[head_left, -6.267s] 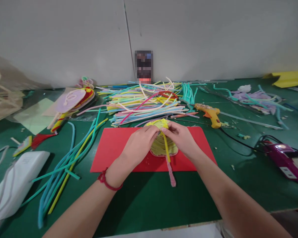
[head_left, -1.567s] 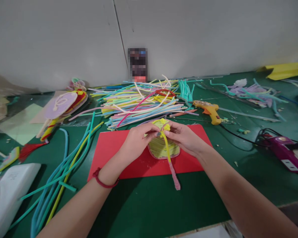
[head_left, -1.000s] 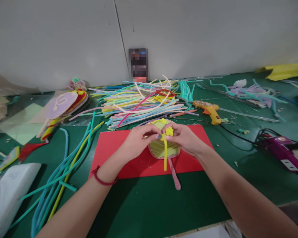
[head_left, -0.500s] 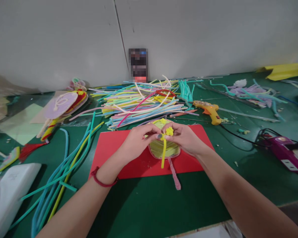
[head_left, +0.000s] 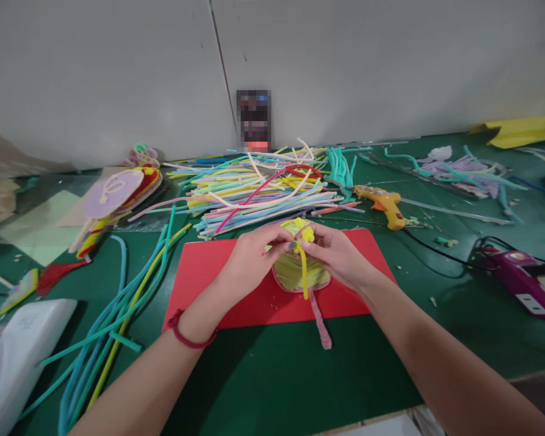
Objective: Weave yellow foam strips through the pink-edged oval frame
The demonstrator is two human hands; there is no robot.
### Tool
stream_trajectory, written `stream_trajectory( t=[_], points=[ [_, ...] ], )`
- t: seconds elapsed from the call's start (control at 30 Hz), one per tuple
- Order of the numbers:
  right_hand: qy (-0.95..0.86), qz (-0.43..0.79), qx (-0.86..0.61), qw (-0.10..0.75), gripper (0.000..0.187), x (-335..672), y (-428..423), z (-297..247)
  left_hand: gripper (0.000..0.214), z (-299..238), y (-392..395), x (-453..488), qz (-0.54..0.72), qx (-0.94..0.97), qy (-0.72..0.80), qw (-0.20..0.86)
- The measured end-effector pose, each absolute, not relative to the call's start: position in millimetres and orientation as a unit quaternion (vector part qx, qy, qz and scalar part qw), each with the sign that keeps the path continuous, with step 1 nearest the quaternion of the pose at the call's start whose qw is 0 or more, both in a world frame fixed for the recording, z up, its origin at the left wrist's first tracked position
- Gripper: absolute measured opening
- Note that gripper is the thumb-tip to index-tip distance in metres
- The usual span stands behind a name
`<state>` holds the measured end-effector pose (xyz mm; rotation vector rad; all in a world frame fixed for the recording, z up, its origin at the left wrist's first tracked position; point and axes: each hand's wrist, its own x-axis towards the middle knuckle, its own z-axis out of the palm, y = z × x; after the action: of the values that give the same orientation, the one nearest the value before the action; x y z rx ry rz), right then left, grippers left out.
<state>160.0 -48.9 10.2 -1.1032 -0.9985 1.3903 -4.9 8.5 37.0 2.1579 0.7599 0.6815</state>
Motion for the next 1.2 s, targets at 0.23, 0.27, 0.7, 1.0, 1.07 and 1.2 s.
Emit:
stream_trajectory(
  t=[0.23,0.27,0.7,1.0,1.07,1.2],
  points=[
    [-0.388,0.593,-0.467,0.528,0.024,158,-48,7,0.013,36,8,-3,0.252,0.847,0.299,0.36],
    [-0.389,0.593,-0.47,0.525,0.024,158,-48,8,0.014,37,8,-4,0.248,0.852,0.297,0.352],
    [-0.472,0.501,-0.537,0.488,0.021,160,-47,15,0.016,39,10,-8,0.165,0.882,0.286,0.335],
    [-0.438,0.515,-0.546,0.495,0.026,158,-48,11,0.016,46,9,-9,0.155,0.87,0.29,0.367],
    [-0.413,0.543,-0.53,0.503,0.026,157,-49,9,0.015,43,9,-7,0.186,0.872,0.302,0.337],
    [-0.38,0.583,-0.501,0.515,0.024,157,-49,11,0.014,35,7,-6,0.23,0.873,0.323,0.284]
  ],
)
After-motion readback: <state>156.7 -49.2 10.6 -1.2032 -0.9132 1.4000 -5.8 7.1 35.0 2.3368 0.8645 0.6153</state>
